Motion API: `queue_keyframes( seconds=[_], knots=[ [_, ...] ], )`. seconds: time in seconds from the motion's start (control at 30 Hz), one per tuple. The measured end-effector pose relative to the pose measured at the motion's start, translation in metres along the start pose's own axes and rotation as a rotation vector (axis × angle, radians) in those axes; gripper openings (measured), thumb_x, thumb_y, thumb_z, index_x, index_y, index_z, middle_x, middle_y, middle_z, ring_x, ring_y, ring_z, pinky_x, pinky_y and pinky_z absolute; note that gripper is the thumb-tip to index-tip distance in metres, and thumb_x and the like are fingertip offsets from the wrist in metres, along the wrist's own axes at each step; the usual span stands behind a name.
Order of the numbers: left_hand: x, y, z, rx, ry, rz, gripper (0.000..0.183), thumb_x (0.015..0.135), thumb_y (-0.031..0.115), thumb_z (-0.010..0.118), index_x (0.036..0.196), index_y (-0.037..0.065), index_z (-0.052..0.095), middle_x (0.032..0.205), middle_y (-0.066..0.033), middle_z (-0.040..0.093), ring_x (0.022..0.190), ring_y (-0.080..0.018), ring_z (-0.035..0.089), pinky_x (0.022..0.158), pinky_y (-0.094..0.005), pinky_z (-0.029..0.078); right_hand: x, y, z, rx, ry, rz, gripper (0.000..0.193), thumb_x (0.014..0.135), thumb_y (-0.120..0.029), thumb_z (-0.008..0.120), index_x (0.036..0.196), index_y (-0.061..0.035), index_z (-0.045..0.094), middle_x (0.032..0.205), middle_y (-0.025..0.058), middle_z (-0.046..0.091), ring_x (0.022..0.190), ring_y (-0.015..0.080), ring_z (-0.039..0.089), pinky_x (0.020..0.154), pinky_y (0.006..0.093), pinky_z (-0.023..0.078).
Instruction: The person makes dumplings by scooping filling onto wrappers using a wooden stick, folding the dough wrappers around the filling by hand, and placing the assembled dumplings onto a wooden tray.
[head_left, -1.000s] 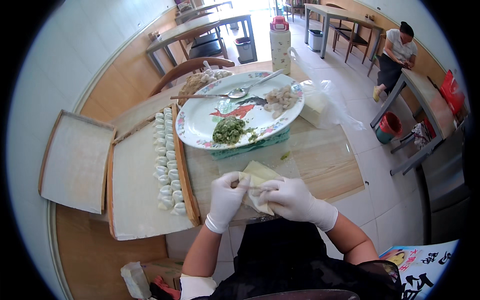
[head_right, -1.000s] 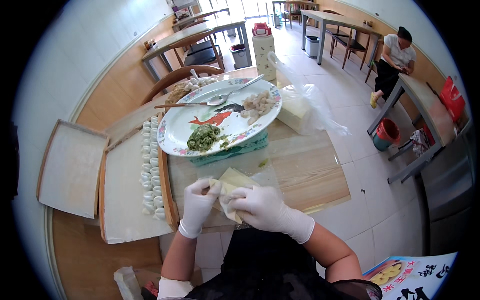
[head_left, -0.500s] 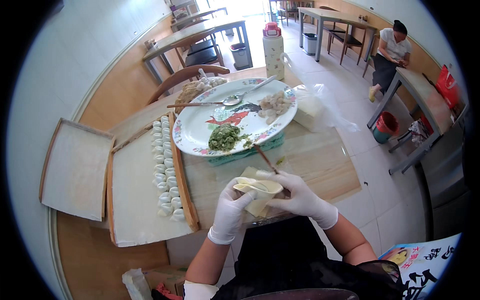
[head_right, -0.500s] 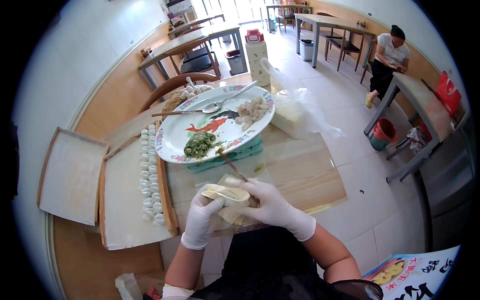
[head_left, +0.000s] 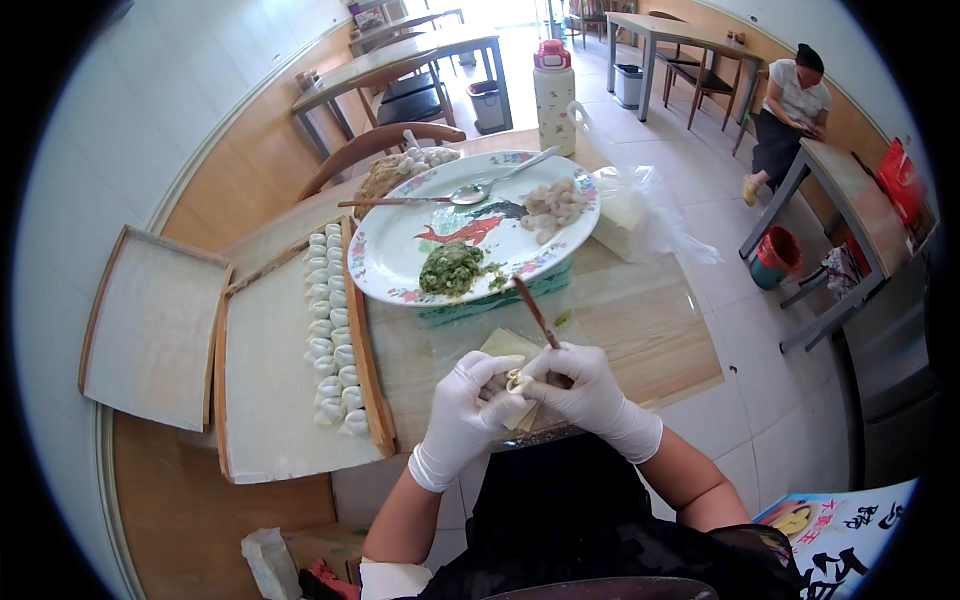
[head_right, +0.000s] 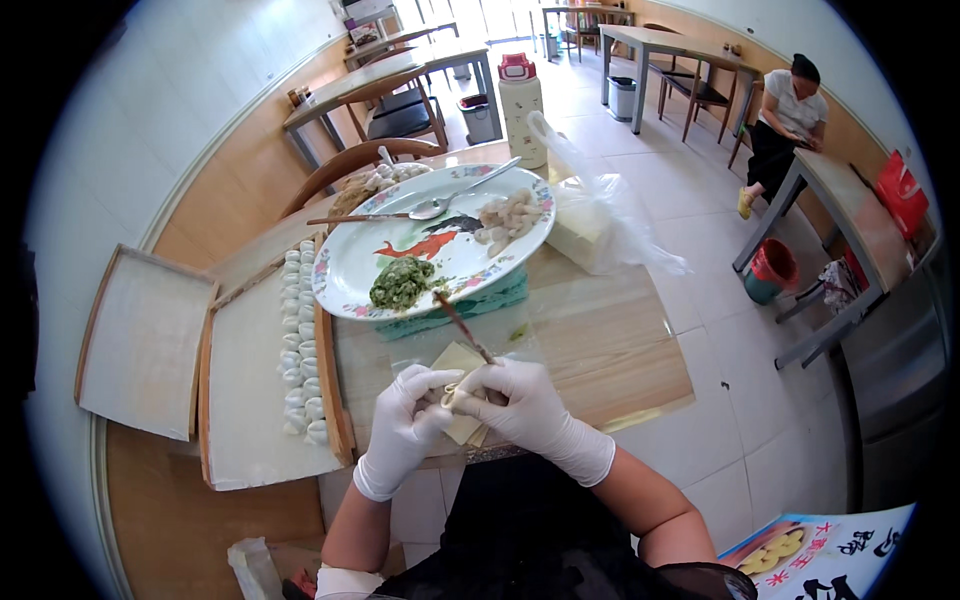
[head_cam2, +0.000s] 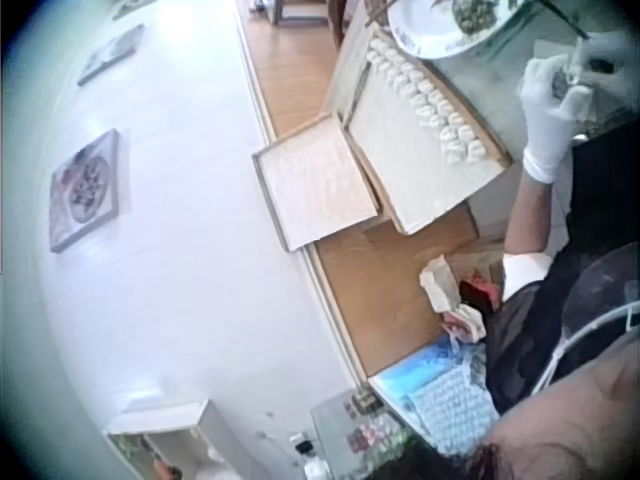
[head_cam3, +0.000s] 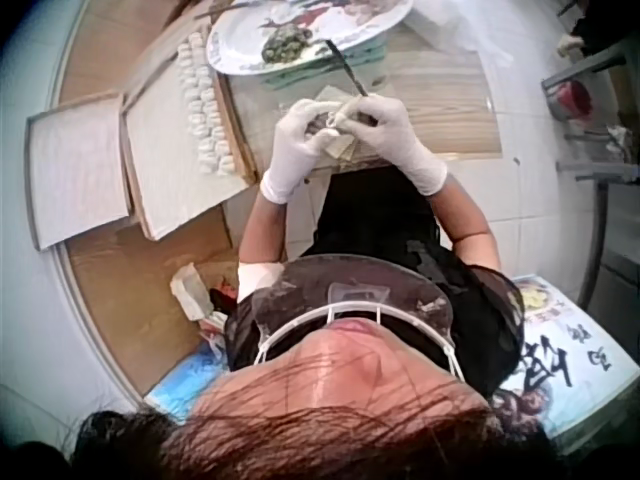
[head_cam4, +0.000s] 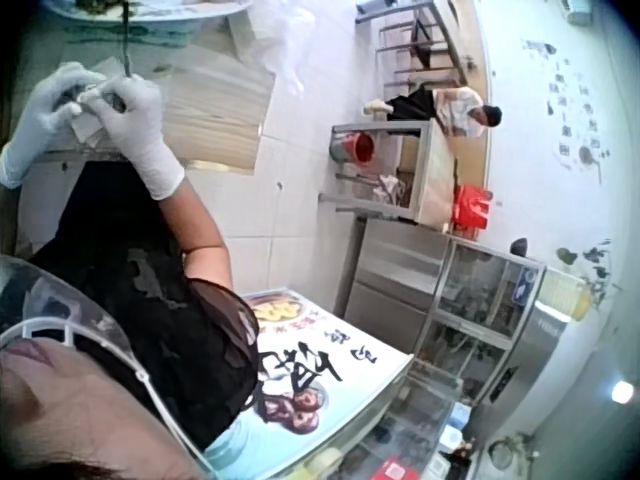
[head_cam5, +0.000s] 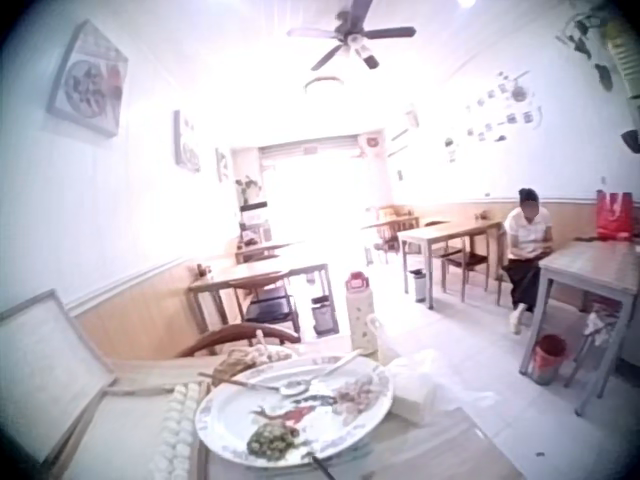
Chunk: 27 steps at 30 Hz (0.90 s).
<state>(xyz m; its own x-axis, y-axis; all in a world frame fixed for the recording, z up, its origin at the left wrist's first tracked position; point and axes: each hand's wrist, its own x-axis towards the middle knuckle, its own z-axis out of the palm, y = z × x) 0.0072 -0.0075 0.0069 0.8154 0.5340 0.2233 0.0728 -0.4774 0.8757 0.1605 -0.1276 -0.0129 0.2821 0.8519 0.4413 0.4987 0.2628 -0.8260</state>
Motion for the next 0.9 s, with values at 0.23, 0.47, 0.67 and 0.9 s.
queue_keyframes(
  seconds=[0.23,0.47,0.67,0.9],
  knots=[
    [-0.046,-0.013,-0.039,-0.034,0.505,0.153,0.018,0.088,0.006,0.073,0.106,0.003,0.07,0.089,-0.0032,0.065,0.077,-0.0108,0.061,0.066,-0.0252,0.051,0.004,-0.012,-0.022,0.012,0.198,0.092,0.035,0.087,-0.001,0.063,0.121,-0.0041,0.068,0.092,0.0013,0.064,0.062,0.0046,0.045,0.055,0.0221,0.038],
    [-0.129,-0.057,-0.121,0.0,1.006,-0.494,0.007,0.095,0.005,0.063,0.095,-0.002,0.066,0.084,-0.0031,0.066,0.067,-0.0069,0.059,0.06,-0.0217,0.05,-0.015,0.02,-0.049,0.016,0.332,0.205,0.025,0.092,0.004,0.057,0.113,-0.0004,0.069,0.094,0.0026,0.061,0.077,0.01,0.053,0.069,0.0244,0.043],
    [-0.116,-0.081,-0.109,0.616,0.916,-0.588,0.019,0.091,0.012,0.064,0.107,0.001,0.061,0.089,-0.0116,0.068,0.075,-0.0279,0.065,0.071,-0.0374,0.054,-0.009,0.013,-0.04,-0.072,0.291,0.045,0.021,0.093,0.004,0.055,0.107,-0.0009,0.07,0.093,0.0026,0.06,0.084,0.0109,0.055,0.072,0.0244,0.043],
    [-0.135,-0.07,-0.108,0.614,0.793,-0.355,0.03,0.086,0.027,0.074,0.106,0.004,0.069,0.089,-0.0139,0.067,0.079,-0.0301,0.063,0.082,-0.0415,0.046,-0.026,0.018,-0.067,0.041,0.396,0.269,0.021,0.095,0.004,0.054,0.107,-0.0025,0.07,0.092,0.0,0.058,0.079,0.0078,0.051,0.067,0.0221,0.04]
  ],
)
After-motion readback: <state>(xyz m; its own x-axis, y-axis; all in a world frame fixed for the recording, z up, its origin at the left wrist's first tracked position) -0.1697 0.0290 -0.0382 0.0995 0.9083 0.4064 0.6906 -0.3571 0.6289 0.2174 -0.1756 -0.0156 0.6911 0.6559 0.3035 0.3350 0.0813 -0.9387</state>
